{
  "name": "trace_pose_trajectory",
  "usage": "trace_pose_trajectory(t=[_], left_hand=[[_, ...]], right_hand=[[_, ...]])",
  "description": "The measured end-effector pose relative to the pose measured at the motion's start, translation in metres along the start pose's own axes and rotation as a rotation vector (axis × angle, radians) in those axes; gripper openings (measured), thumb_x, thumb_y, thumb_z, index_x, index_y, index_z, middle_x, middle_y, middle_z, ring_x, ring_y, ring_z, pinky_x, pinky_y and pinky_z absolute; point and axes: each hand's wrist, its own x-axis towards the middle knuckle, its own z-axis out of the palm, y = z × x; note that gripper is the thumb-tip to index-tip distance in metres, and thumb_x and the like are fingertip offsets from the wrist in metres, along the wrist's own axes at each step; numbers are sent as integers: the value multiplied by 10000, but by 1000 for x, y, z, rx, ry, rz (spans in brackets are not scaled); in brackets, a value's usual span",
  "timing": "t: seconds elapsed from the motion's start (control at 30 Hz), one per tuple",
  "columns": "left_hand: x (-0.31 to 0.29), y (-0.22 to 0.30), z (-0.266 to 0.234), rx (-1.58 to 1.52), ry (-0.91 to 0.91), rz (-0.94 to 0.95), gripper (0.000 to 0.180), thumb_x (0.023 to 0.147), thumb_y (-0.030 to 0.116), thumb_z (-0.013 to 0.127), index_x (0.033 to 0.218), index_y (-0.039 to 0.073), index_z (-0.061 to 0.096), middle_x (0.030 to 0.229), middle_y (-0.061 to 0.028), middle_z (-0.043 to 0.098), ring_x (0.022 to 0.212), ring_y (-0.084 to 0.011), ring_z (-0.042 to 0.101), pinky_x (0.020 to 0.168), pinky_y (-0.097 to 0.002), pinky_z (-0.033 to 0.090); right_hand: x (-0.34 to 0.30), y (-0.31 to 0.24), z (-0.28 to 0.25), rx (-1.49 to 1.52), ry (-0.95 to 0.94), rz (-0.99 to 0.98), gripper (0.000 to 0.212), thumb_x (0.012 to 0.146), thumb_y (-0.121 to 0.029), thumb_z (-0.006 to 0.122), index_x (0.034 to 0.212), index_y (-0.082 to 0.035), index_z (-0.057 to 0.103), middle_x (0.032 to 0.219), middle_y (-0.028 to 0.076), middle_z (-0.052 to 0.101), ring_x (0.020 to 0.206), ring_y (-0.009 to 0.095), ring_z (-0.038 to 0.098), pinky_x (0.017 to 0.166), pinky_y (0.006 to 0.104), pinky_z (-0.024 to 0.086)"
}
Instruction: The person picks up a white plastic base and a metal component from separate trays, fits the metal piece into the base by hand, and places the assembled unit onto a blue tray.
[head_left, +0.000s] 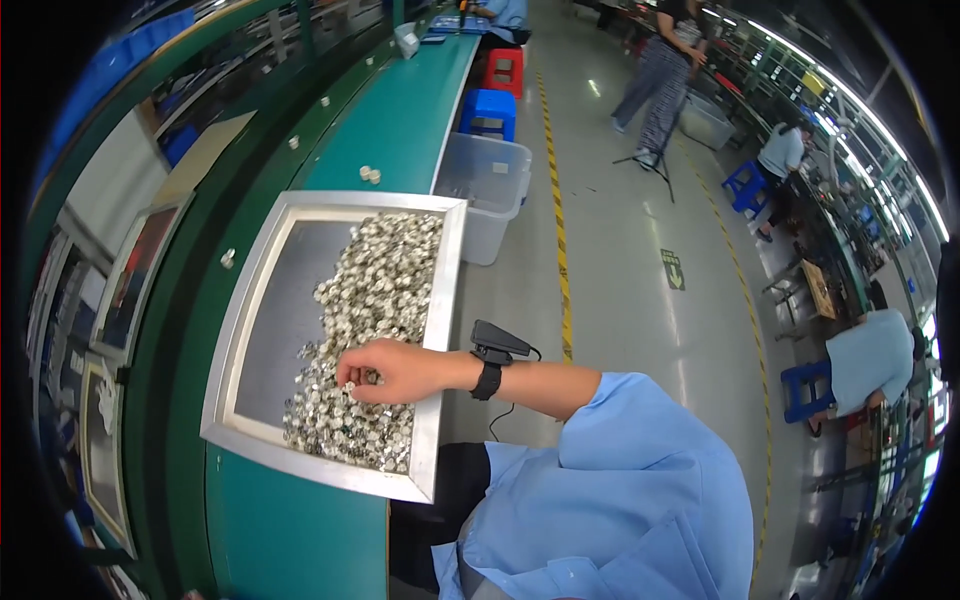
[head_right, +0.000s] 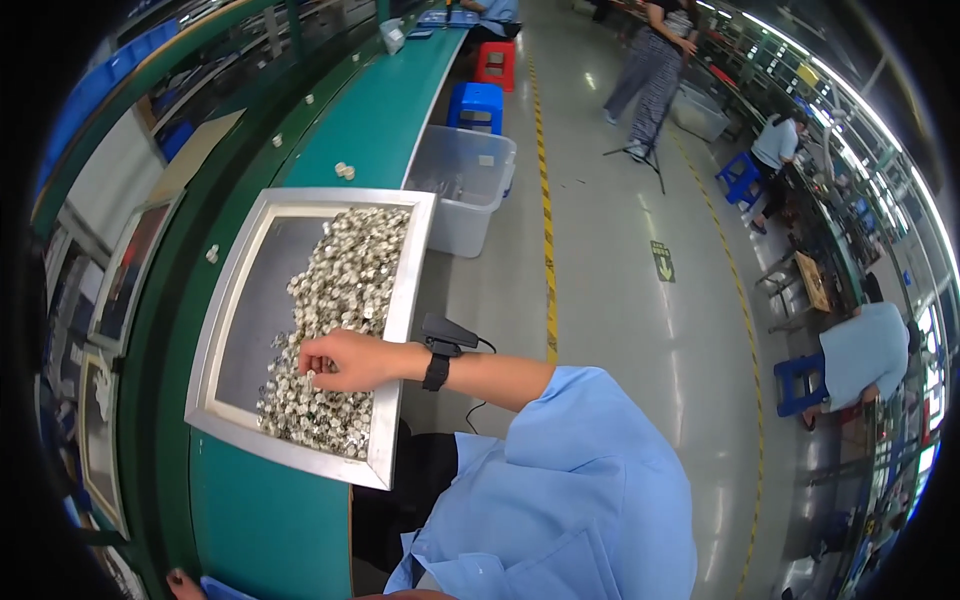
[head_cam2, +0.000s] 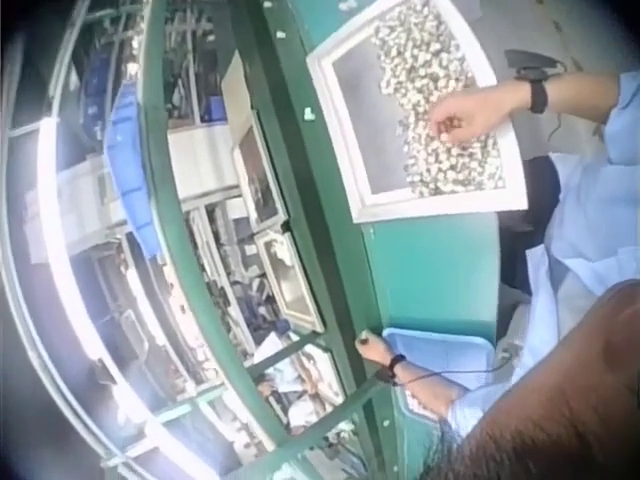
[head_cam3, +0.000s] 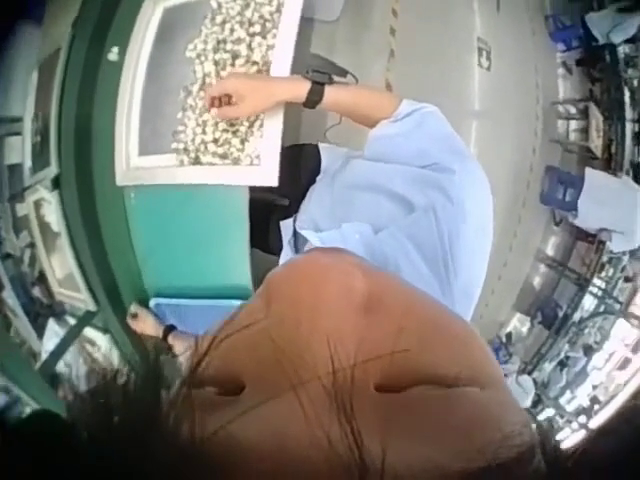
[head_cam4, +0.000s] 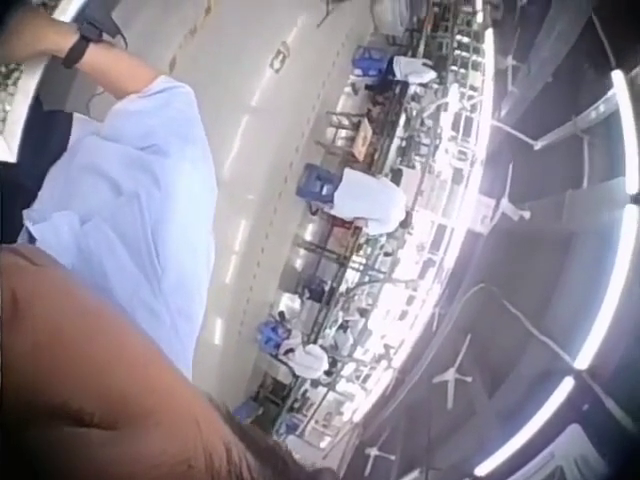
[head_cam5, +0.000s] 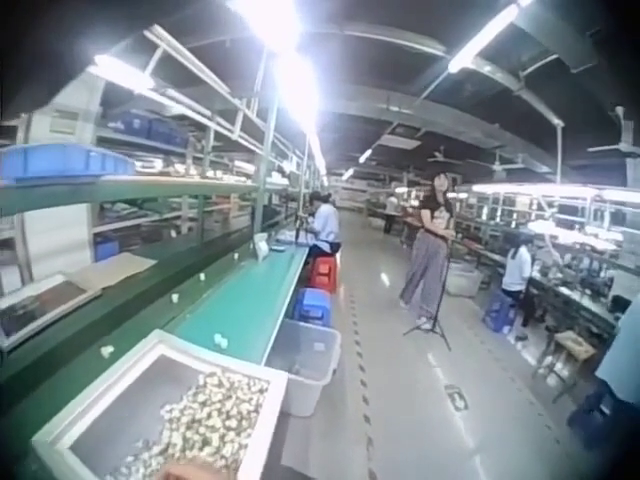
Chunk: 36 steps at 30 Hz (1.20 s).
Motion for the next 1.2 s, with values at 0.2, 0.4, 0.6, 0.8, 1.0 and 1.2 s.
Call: trace_pose_trajectory(t=[0.2,0.4,0.6,0.8,1.0,1.2], left_hand=[[-2,18,18,-222,-397,-64,322,962,223,611,1154,-34,638,1055,-175,693,936,-237,645,835,-344,510],[24,55,36,-58,-375,-60,318,874,270,601,1075,37,685,1044,-219,689,989,-395,656,849,-446,525],[-4,47,10,162,-326,-285,358,823,343,646,1073,90,688,998,-145,715,967,-357,672,844,-483,529],[-77,47,-84,-112,20,-212,282,874,242,651,1061,32,670,913,-130,707,854,-300,680,762,-386,534],[-213,-72,-171,345,183,-296,169,907,111,563,999,12,665,924,-159,688,847,-324,668,761,-405,528],[-247,-97,-182,263,122,-603,206,857,151,595,981,15,687,983,-185,689,941,-386,651,818,-479,519]], right_hand=[[10,20,21,71,-93,107,240,917,-168,664,1104,-20,640,960,81,667,867,167,618,785,324,513],[-2,11,33,-134,-9,114,224,880,-71,678,1096,-19,653,1016,59,658,922,143,597,846,287,482],[-5,17,44,-137,-21,133,216,880,-41,657,1093,-11,645,1015,49,644,921,143,559,848,284,454],[-16,11,38,-204,-13,83,210,906,-32,633,1113,1,625,1057,49,611,935,127,525,882,274,427],[-4,3,53,-187,-87,46,212,905,-16,617,1115,9,619,1043,51,602,925,128,521,867,272,429],[-5,-3,67,-101,-38,89,211,891,-21,613,1099,12,626,994,54,608,895,142,522,847,286,434]])
